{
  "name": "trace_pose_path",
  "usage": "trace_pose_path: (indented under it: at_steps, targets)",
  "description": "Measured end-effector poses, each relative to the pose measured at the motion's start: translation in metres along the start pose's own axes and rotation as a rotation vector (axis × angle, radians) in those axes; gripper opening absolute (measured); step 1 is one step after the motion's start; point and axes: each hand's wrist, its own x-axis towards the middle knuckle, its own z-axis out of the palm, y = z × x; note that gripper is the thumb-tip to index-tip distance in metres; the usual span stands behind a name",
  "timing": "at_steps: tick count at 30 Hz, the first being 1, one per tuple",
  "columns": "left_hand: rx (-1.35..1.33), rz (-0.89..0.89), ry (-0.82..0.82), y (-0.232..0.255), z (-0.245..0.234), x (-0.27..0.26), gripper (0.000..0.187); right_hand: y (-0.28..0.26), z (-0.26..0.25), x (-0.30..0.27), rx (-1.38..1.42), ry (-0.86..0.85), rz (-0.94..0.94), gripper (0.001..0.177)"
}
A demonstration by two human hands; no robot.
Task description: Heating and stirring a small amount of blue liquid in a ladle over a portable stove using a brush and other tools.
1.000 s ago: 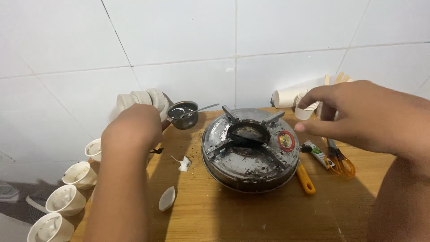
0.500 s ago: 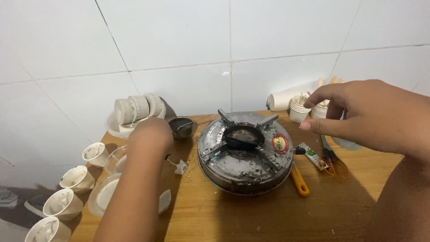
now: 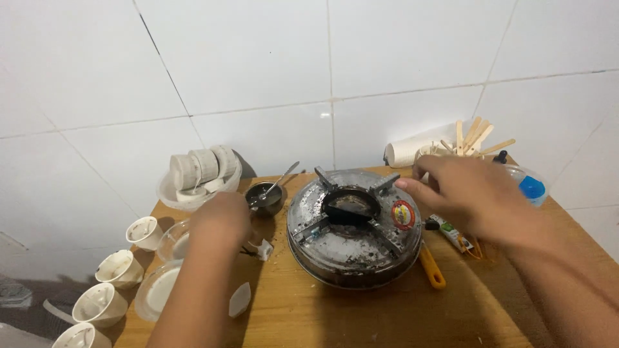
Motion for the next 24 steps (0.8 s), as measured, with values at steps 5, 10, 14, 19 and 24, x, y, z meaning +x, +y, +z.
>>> trace_pose_path:
  at_steps: [5, 10, 14, 19, 24]
  targets:
    - [0.027, 0.078, 0.116, -0.007, 0.020, -0.002, 0.024, 0.031, 0.065, 0.005, 0.172, 0.154, 0.011, 0.054]
    - [-0.150, 0.265, 0.491, 0.001, 0.047, -0.029, 0.035, 0.044, 0.085, 0.013, 0.123, 0.136, -0.042, 0.069]
    - [-0.454, 0.735, 0.636, 0.010, 0.079, -0.018, 0.034, 0.029, 0.076, 0.002, 0.125, -0.020, 0.098, 0.050]
    - [-0.524, 0.874, 0.671, 0.012, 0.093, -0.005, 0.025, 0.036, 0.094, 0.003, 0.178, 0.037, -0.026, 0.050]
    - [-0.710, 0.954, 0.686, 0.018, 0.099, -0.012, 0.021, 0.039, 0.090, 0.010, 0.160, -0.129, 0.082, 0.057]
